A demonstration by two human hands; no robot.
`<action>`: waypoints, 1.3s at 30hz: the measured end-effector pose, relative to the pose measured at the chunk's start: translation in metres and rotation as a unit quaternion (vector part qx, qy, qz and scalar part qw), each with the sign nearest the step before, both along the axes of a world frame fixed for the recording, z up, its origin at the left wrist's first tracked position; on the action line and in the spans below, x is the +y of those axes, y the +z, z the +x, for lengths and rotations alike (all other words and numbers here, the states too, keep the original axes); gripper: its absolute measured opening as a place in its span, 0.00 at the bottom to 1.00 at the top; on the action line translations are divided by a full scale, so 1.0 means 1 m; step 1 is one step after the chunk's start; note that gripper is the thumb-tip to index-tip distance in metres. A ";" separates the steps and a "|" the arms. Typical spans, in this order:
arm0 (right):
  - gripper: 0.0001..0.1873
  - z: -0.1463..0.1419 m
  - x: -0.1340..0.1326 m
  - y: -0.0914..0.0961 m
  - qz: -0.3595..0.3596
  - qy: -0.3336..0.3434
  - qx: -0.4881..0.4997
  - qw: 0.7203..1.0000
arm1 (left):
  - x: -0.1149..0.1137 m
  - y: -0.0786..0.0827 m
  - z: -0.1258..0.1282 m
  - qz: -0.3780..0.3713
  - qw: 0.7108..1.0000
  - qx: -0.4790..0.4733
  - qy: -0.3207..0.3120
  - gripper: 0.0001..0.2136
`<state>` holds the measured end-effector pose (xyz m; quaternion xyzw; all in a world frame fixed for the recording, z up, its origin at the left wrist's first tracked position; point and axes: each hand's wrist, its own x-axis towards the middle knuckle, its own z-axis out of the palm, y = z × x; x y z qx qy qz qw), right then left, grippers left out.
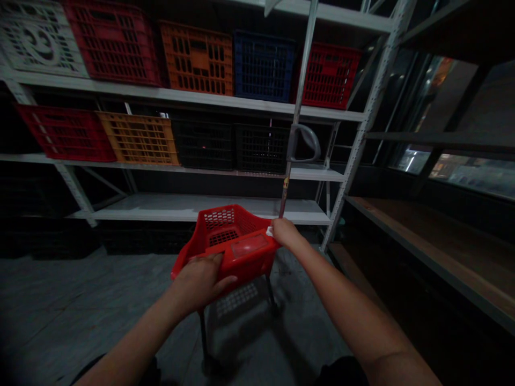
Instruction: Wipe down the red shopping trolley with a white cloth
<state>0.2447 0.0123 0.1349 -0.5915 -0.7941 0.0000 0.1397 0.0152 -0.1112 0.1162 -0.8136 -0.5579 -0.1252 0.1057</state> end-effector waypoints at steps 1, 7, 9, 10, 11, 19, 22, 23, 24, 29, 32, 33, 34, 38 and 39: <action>0.10 -0.010 0.004 0.001 -0.014 0.000 -0.003 1.000 | 0.002 -0.002 0.007 0.000 1.000 0.006 0.029 0.26; 0.08 -0.032 0.016 0.007 -0.099 0.031 0.000 0.995 | 0.012 -0.010 0.013 0.022 0.994 0.029 0.103 0.28; 0.08 -0.021 0.009 0.013 -0.115 0.054 0.006 0.992 | 0.012 -0.011 0.006 0.006 0.994 0.027 0.107 0.29; 0.08 -0.015 0.004 0.015 -0.122 0.068 0.010 0.990 | 0.012 -0.011 0.003 0.002 0.994 0.027 0.105 0.29; 0.07 -0.009 0.000 0.018 -0.129 0.084 0.015 0.988 | 0.012 -0.011 0.001 0.003 0.995 0.028 0.100 0.28; 0.09 -0.021 -0.004 0.002 -0.082 0.066 0.062 0.993 | 0.011 -0.012 -0.003 0.024 0.997 0.034 0.068 0.27; 0.10 -0.027 -0.020 -0.006 -0.021 0.043 0.079 0.996 | 0.012 -0.011 -0.006 0.024 0.997 0.036 0.068 0.27; 0.10 -0.027 -0.029 -0.010 0.011 0.036 0.086 0.996 | 0.013 -0.011 -0.008 0.021 0.997 0.036 0.070 0.27; 0.10 -0.026 -0.039 -0.014 0.046 0.036 0.096 0.994 | 0.013 -0.011 -0.010 0.018 0.997 0.036 0.072 0.26; 0.11 -0.006 -0.076 -0.040 0.164 0.091 0.165 0.968 | 0.016 -0.009 -0.020 -0.016 0.997 0.040 0.071 0.27; 0.14 0.020 -0.073 -0.048 0.196 0.027 0.177 0.964 | 0.021 -0.008 -0.023 -0.031 0.996 0.047 0.066 0.28; 0.14 0.028 -0.070 -0.050 0.206 -0.001 0.174 0.963 | 0.022 -0.007 -0.022 -0.032 0.996 0.049 0.066 0.28; 0.14 0.034 -0.068 -0.051 0.218 -0.025 0.170 0.961 | 0.024 -0.007 -0.022 -0.032 0.996 0.050 0.066 0.29; 0.14 0.022 -0.073 -0.063 0.281 -0.050 0.215 0.934 | 0.028 -0.008 -0.017 -0.034 0.996 0.050 0.070 0.29; 0.13 0.010 -0.078 -0.068 0.291 -0.031 0.241 0.925 | 0.029 -0.008 -0.016 -0.039 0.995 0.049 0.072 0.29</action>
